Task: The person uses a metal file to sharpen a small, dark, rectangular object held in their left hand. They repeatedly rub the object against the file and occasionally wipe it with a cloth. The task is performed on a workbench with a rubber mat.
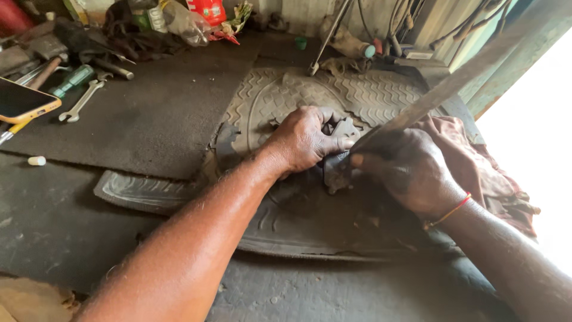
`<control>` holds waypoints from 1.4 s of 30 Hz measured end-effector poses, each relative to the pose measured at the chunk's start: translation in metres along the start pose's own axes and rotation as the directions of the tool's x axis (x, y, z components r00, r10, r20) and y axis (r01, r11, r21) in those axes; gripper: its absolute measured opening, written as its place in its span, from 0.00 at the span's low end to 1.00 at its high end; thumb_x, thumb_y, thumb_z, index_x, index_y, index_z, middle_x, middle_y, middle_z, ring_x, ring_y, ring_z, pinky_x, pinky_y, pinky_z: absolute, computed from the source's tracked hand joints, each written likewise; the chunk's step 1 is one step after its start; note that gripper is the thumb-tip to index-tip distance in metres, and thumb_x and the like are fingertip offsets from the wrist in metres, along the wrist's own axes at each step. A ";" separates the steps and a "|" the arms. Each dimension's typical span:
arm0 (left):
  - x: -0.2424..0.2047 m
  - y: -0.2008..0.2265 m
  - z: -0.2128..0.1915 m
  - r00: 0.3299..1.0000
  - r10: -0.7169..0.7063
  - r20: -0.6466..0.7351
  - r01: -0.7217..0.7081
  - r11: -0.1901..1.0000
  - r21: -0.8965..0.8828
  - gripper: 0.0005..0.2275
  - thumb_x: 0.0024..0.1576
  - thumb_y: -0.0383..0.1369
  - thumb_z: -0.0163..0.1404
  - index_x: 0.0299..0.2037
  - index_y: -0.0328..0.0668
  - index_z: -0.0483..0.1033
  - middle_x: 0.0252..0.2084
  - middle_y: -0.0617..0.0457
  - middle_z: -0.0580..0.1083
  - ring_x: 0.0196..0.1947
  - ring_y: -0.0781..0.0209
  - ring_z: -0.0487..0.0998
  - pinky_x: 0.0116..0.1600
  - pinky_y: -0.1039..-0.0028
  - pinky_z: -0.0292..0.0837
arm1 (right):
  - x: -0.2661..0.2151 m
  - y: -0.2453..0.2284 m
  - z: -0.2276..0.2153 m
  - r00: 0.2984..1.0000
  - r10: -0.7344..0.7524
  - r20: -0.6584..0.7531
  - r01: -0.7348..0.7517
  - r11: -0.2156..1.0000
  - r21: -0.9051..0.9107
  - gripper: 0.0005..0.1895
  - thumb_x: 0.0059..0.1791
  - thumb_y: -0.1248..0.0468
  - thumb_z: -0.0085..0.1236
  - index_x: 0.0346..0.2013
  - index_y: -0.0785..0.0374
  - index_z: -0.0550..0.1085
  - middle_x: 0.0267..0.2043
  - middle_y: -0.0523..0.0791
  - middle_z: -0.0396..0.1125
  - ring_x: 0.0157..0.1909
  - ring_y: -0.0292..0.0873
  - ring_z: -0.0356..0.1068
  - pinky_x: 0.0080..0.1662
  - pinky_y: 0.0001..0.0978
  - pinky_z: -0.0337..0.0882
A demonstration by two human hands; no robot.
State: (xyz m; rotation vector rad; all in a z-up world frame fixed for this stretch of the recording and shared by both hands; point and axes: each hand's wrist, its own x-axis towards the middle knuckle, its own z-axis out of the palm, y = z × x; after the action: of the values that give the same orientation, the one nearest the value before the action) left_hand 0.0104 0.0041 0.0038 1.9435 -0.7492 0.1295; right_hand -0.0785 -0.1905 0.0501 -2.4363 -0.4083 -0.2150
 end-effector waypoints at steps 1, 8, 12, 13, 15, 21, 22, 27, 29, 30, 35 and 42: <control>-0.002 0.002 0.000 1.000 0.015 -0.001 -0.015 0.999 -0.033 0.16 0.47 0.41 0.63 0.40 0.40 0.83 0.33 0.50 0.83 0.33 0.62 0.83 0.42 0.70 0.77 | -0.004 -0.002 0.003 0.998 0.062 0.021 -0.063 0.997 0.037 0.09 0.43 0.62 0.64 0.33 0.63 0.83 0.30 0.47 0.79 0.32 0.41 0.77 0.39 0.34 0.76; -0.006 0.006 -0.003 0.999 0.037 0.015 -0.036 0.999 -0.037 0.15 0.49 0.41 0.61 0.40 0.40 0.84 0.34 0.49 0.83 0.34 0.61 0.84 0.44 0.69 0.77 | -0.002 -0.008 0.002 0.993 -0.013 0.114 -0.003 0.991 0.133 0.09 0.46 0.60 0.61 0.33 0.61 0.85 0.31 0.45 0.82 0.31 0.38 0.79 0.39 0.33 0.78; -0.002 0.005 -0.001 0.990 0.141 -0.014 -0.142 0.987 -0.075 0.16 0.49 0.42 0.61 0.42 0.40 0.83 0.36 0.49 0.83 0.36 0.61 0.84 0.44 0.69 0.77 | -0.006 -0.013 0.010 0.993 -0.014 0.118 0.019 0.999 -0.044 0.10 0.42 0.59 0.66 0.34 0.61 0.84 0.30 0.47 0.79 0.32 0.38 0.76 0.40 0.34 0.74; -0.005 0.004 0.001 0.995 0.102 -0.008 -0.103 0.994 -0.038 0.16 0.49 0.42 0.61 0.42 0.40 0.83 0.36 0.49 0.83 0.35 0.61 0.84 0.44 0.68 0.77 | -0.005 -0.012 0.011 0.990 0.054 0.132 -0.052 0.999 -0.016 0.10 0.43 0.59 0.65 0.34 0.61 0.84 0.29 0.47 0.79 0.31 0.39 0.76 0.39 0.34 0.74; -0.003 0.004 -0.002 0.999 0.038 -0.003 -0.038 0.998 0.048 0.16 0.50 0.42 0.61 0.41 0.39 0.83 0.35 0.47 0.83 0.33 0.61 0.83 0.43 0.68 0.77 | -0.005 -0.007 0.012 0.990 0.056 0.130 -0.063 0.997 0.053 0.10 0.43 0.60 0.65 0.34 0.63 0.83 0.28 0.47 0.79 0.31 0.39 0.76 0.38 0.33 0.74; -0.003 0.003 -0.003 0.998 0.034 0.048 -0.030 0.996 -0.087 0.12 0.55 0.37 0.56 0.43 0.39 0.83 0.36 0.51 0.83 0.36 0.66 0.82 0.44 0.73 0.75 | -0.002 0.022 0.000 0.961 0.265 -0.077 -0.164 0.774 0.612 0.10 0.48 0.65 0.61 0.38 0.71 0.80 0.32 0.47 0.75 0.32 0.39 0.70 0.35 0.33 0.68; -0.002 0.002 -0.002 0.998 0.003 0.059 0.014 0.960 -0.280 0.11 0.56 0.35 0.56 0.46 0.40 0.82 0.37 0.54 0.82 0.36 0.68 0.80 0.44 0.74 0.74 | -0.001 0.027 -0.004 0.953 0.269 -0.141 -0.127 0.774 0.621 0.10 0.49 0.66 0.60 0.39 0.73 0.80 0.33 0.47 0.75 0.33 0.39 0.71 0.36 0.32 0.68; -0.001 0.009 -0.002 0.999 0.047 0.000 -0.033 0.694 -0.719 0.12 0.59 0.26 0.56 0.52 0.37 0.78 0.42 0.58 0.78 0.40 0.70 0.75 0.46 0.76 0.73 | -0.001 0.052 -0.014 0.887 0.289 -0.360 0.053 0.711 0.701 0.12 0.50 0.68 0.60 0.46 0.70 0.73 0.41 0.43 0.72 0.43 0.34 0.72 0.46 0.27 0.72; -0.005 0.016 -0.012 0.980 0.131 0.147 0.001 0.743 -0.669 0.11 0.57 0.25 0.56 0.50 0.35 0.79 0.43 0.54 0.79 0.43 0.67 0.78 0.51 0.75 0.75 | -0.002 0.059 -0.014 0.883 0.289 -0.371 0.075 0.692 0.718 0.13 0.49 0.68 0.61 0.48 0.69 0.72 0.42 0.45 0.73 0.42 0.36 0.72 0.46 0.28 0.73; -0.009 0.021 -0.020 0.962 0.163 0.218 0.015 0.769 -0.639 0.11 0.56 0.25 0.56 0.49 0.34 0.80 0.44 0.52 0.80 0.45 0.66 0.80 0.53 0.74 0.76 | -0.002 0.060 -0.014 0.887 0.283 -0.364 0.056 0.718 0.694 0.14 0.49 0.68 0.61 0.48 0.69 0.73 0.42 0.44 0.73 0.42 0.35 0.72 0.46 0.27 0.72; -0.021 0.037 -0.049 0.855 0.102 0.508 0.326 0.656 -0.681 0.17 0.47 0.25 0.53 0.49 0.32 0.81 0.46 0.48 0.82 0.48 0.61 0.82 0.59 0.72 0.76 | -0.002 0.057 -0.017 0.903 0.256 -0.347 -0.036 0.846 0.531 0.16 0.48 0.66 0.62 0.49 0.69 0.75 0.40 0.44 0.73 0.42 0.34 0.71 0.46 0.27 0.71; -0.013 0.024 -0.042 0.861 -0.019 0.509 0.210 0.923 -0.322 0.32 0.44 0.35 0.64 0.62 0.35 0.73 0.51 0.52 0.77 0.48 0.64 0.77 0.56 0.71 0.76 | -0.010 0.050 -0.026 0.958 0.176 -0.226 -0.045 0.872 0.487 0.14 0.47 0.67 0.62 0.45 0.72 0.77 0.34 0.45 0.71 0.36 0.36 0.68 0.38 0.29 0.68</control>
State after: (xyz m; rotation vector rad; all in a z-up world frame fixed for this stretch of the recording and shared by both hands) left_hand -0.0039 0.0382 0.0371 1.6576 -0.9095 -0.5786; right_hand -0.0725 -0.2463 0.0392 -1.9017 -0.1712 -0.3406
